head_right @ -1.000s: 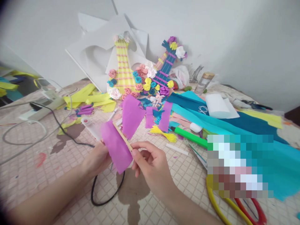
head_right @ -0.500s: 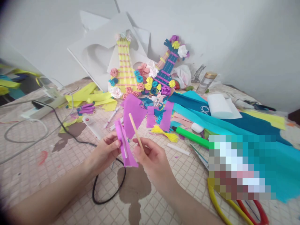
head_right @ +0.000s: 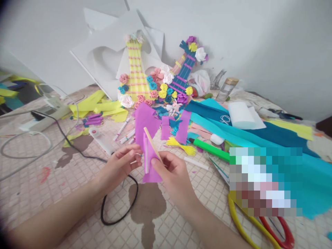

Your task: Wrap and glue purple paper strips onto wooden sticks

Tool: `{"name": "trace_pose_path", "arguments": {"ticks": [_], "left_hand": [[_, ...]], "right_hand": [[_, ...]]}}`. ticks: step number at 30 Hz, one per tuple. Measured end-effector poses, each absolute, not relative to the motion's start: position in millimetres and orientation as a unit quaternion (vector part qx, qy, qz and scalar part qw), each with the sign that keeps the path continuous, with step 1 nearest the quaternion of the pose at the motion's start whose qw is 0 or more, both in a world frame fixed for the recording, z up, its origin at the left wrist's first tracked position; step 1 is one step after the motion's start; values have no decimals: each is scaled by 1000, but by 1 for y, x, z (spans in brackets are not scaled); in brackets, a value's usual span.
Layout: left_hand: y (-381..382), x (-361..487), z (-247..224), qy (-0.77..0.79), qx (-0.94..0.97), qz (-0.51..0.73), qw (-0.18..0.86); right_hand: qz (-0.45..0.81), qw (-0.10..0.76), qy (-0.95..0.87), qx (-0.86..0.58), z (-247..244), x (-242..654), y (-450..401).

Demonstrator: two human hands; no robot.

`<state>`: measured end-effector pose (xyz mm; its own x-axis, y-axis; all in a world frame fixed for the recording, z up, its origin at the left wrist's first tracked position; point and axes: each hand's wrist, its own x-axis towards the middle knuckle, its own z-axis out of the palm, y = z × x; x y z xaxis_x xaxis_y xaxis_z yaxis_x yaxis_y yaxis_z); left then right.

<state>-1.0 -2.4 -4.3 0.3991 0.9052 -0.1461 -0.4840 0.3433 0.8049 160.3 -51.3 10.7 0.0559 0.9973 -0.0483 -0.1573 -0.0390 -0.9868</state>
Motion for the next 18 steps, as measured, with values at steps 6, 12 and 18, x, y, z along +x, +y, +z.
{"name": "trace_pose_path", "arguments": {"ticks": [6,12,18], "left_hand": [[-1,-4,-4,308,391,477,724],[-5,-6,-3,258,482,463,698],[-10,-8,-1,198,585,449,646]], "right_hand": [[508,552,-426,-505,9,164,-45],[466,550,-437,-538,5,168,-35],[439,531,-472,-550,2,170,-32]]}}
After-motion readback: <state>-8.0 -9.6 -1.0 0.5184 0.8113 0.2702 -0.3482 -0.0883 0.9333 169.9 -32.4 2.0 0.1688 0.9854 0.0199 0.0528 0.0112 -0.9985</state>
